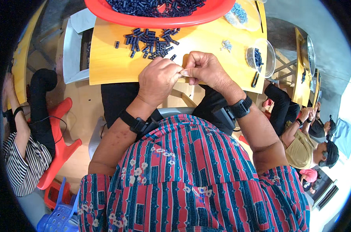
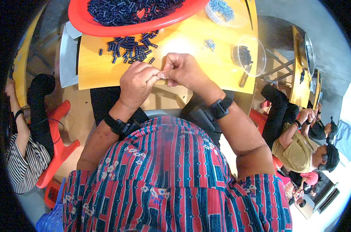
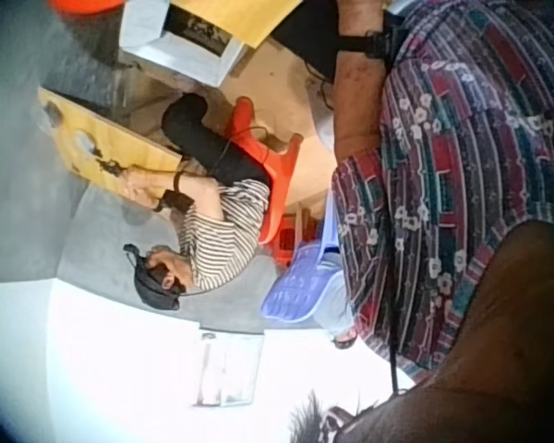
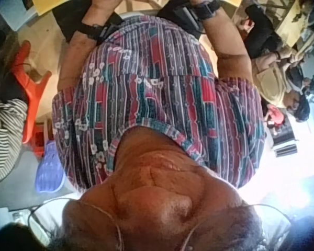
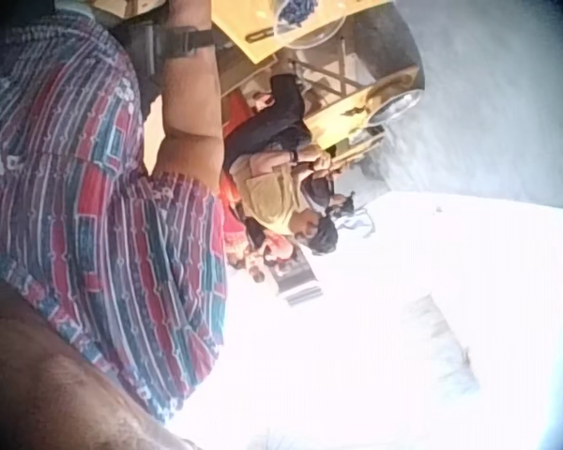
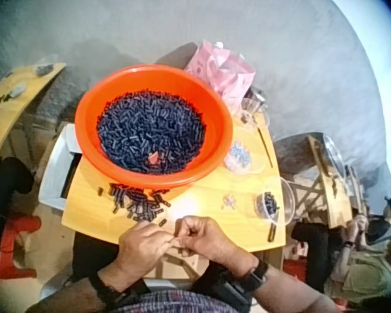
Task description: Assembling small blue plastic tubes by inserting white internal components manually.
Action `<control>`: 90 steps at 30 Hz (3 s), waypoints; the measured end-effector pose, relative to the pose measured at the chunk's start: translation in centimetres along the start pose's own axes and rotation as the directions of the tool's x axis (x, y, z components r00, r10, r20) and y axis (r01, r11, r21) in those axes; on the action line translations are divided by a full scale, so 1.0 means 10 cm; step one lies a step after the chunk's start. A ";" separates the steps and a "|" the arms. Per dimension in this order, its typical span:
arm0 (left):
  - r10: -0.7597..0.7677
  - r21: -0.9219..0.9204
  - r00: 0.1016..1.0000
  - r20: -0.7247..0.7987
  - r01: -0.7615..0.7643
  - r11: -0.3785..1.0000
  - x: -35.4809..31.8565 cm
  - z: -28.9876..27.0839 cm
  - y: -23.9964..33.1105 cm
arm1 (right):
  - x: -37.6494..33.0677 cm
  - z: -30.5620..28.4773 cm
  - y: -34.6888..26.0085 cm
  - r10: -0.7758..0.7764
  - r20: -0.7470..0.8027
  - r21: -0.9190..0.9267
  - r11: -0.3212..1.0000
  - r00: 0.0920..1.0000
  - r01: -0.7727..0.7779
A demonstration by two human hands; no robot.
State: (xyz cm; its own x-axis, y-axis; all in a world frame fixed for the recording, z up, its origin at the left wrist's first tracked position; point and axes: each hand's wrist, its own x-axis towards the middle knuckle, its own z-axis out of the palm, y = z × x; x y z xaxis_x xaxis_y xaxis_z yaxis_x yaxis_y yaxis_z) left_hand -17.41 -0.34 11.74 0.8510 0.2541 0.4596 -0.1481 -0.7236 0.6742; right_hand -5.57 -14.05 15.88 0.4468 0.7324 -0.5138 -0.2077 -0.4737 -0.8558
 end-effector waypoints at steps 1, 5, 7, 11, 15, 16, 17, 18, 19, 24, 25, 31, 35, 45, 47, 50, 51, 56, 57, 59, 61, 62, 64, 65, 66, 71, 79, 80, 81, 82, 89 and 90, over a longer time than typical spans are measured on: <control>-0.006 0.005 1.000 0.003 0.006 1.000 0.00 -0.01 0.01 | 0.00 0.01 0.00 0.002 0.001 -0.001 1.000 1.000 -0.002; 0.000 0.032 1.000 0.012 0.000 0.999 0.03 -0.05 0.01 | 0.04 0.01 -0.02 -0.008 0.001 -0.028 1.000 1.000 0.008; -0.003 0.015 1.000 0.005 0.002 1.000 0.05 -0.03 -0.02 | 0.06 0.01 -0.03 -0.009 -0.003 -0.036 0.999 1.000 0.008; -0.026 -0.010 0.999 0.023 0.026 1.000 0.12 0.08 -0.10 | 0.11 -0.11 0.03 -0.040 -0.019 0.000 0.999 0.999 0.040; -0.072 -0.057 0.994 0.087 0.078 0.995 0.20 0.09 -0.14 | 0.17 -0.19 0.22 -0.222 0.038 0.196 0.958 0.974 0.210; -0.094 -0.084 0.987 0.128 0.106 0.991 0.22 0.06 -0.15 | 0.16 -0.17 0.24 -0.234 0.033 0.156 0.961 0.972 0.226; -0.087 -0.080 0.988 0.127 0.097 0.992 0.21 0.03 -0.16 | 0.15 -0.15 0.26 -0.242 0.030 0.156 0.959 0.970 0.234; -0.194 -0.185 0.962 0.192 0.229 0.956 0.19 0.01 -0.15 | 0.16 -0.11 0.31 -0.257 0.006 0.155 0.955 0.966 0.253; -0.285 -0.279 0.921 0.267 0.357 0.892 0.19 -0.01 -0.14 | 0.14 -0.09 0.32 -0.274 -0.022 0.150 0.950 0.962 0.274; -0.404 -0.524 0.820 0.405 0.570 0.633 0.11 -0.06 -0.19 | 0.10 0.13 0.32 -0.361 -0.107 0.158 0.914 0.926 0.375; -0.404 -0.566 0.809 0.427 0.588 0.578 0.11 -0.06 -0.20 | 0.09 0.15 0.32 -0.364 -0.109 0.158 0.912 0.925 0.378; -0.400 -0.564 0.752 0.524 0.658 0.499 0.11 -0.07 -0.14 | 0.04 0.15 0.37 -0.472 -0.158 0.018 0.877 0.867 0.480; -0.384 -0.540 0.764 0.519 0.641 0.546 0.09 -0.06 -0.10 | -0.05 0.09 0.35 -0.419 -0.234 0.102 0.887 0.878 0.450; -0.126 0.039 0.968 0.219 0.120 0.992 -0.32 -0.38 -0.41 | -0.55 -1.32 0.29 -0.561 -0.761 -0.499 0.827 0.326 0.260; -0.134 0.002 0.965 0.227 0.138 0.990 -0.39 -0.36 -0.51 | -0.65 -1.49 0.28 -0.536 -0.762 -0.582 0.813 0.364 -0.022; -0.158 0.017 0.965 0.210 0.158 0.987 -0.41 -0.38 -0.49 | -0.63 -1.45 0.22 -0.487 -0.786 -0.611 0.707 0.381 -0.358; -0.181 0.009 0.961 0.209 0.183 0.983 -0.39 -0.38 -0.46 | -0.55 -1.41 0.26 -0.485 -0.782 -0.614 0.707 0.390 -0.351; -0.213 0.004 0.954 0.212 0.217 0.976 -0.35 -0.41 -0.42 | -0.18 -0.79 0.27 -0.731 -0.527 -0.744 0.644 0.433 0.181; -0.205 0.002 0.954 0.217 0.210 0.978 -0.33 -0.43 -0.40 | -0.06 -0.69 0.32 -0.723 -0.497 -0.738 0.643 0.481 0.205; -0.208 0.006 0.953 0.220 0.211 0.977 -0.32 -0.44 -0.38 | 0.10 -0.48 0.27 -0.733 -0.403 -0.762 0.600 0.547 0.243; -0.187 0.002 0.961 0.205 0.191 0.982 -0.32 -0.44 -0.36 | 0.25 -0.35 0.25 -0.646 -0.437 -0.689 0.688 0.626 0.229; -0.195 0.004 0.959 0.206 0.198 0.980 -0.32 -0.43 -0.37 | 0.33 -0.32 0.24 -0.642 -0.434 -0.686 0.690 0.632 0.230; -0.123 0.001 0.975 0.185 0.125 0.992 -0.33 -0.43 -0.37 | 0.45 -0.27 0.19 -0.611 -0.425 -0.600 0.742 0.667 0.298; -0.130 0.003 0.974 0.186 0.131 0.991 -0.34 -0.43 -0.36 | 0.50 -0.25 0.16 -0.609 -0.422 -0.598 0.744 0.672 0.299; -0.131 0.007 0.973 0.190 0.132 0.991 -0.34 -0.44 -0.35 | 0.54 -0.23 0.13 -0.621 -0.406 -0.605 0.733 0.671 0.311; -0.158 0.016 0.964 0.215 0.159 0.987 -0.33 -0.47 -0.32 | 0.66 -0.19 0.00 -0.622 -0.319 -0.755 0.623 0.716 0.204; -0.157 0.006 0.963 0.218 0.159 0.987 -0.32 -0.47 -0.27 | 0.57 -0.15 0.09 -0.633 -0.331 -0.794 0.588 0.700 0.157; -0.155 0.004 0.963 0.218 0.158 0.987 -0.32 -0.47 -0.27 | 0.56 -0.15 0.11 -0.626 -0.322 -0.792 0.589 0.710 0.160; -0.153 -0.001 0.963 0.222 0.158 0.988 -0.31 -0.48 -0.28 | 0.54 -0.15 0.12 -0.626 -0.323 -0.793 0.588 0.710 0.159; -0.152 -0.008 0.962 0.226 0.157 0.987 -0.31 -0.47 -0.28 | 0.52 -0.16 0.15 -0.657 -0.297 -0.807 0.561 0.693 0.185; -0.144 -0.044 0.956 0.256 0.161 0.986 -0.30 -0.40 -0.32 | 0.51 -0.20 0.32 -0.747 -0.135 -0.889 0.381 0.651 0.253; -0.139 -0.044 0.957 0.255 0.155 0.987 -0.29 -0.39 -0.32 | 0.50 -0.22 0.33 -0.750 -0.137 -0.890 0.379 0.647 0.251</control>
State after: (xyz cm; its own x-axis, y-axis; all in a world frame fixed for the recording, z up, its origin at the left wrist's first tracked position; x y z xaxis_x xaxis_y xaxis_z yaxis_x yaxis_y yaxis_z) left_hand -21.35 3.71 10.51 0.9635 0.1799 0.1984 -0.0362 -0.6464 0.7622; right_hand -2.10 -12.99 10.60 0.5641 0.7622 0.3176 0.8083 -0.4313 -0.4007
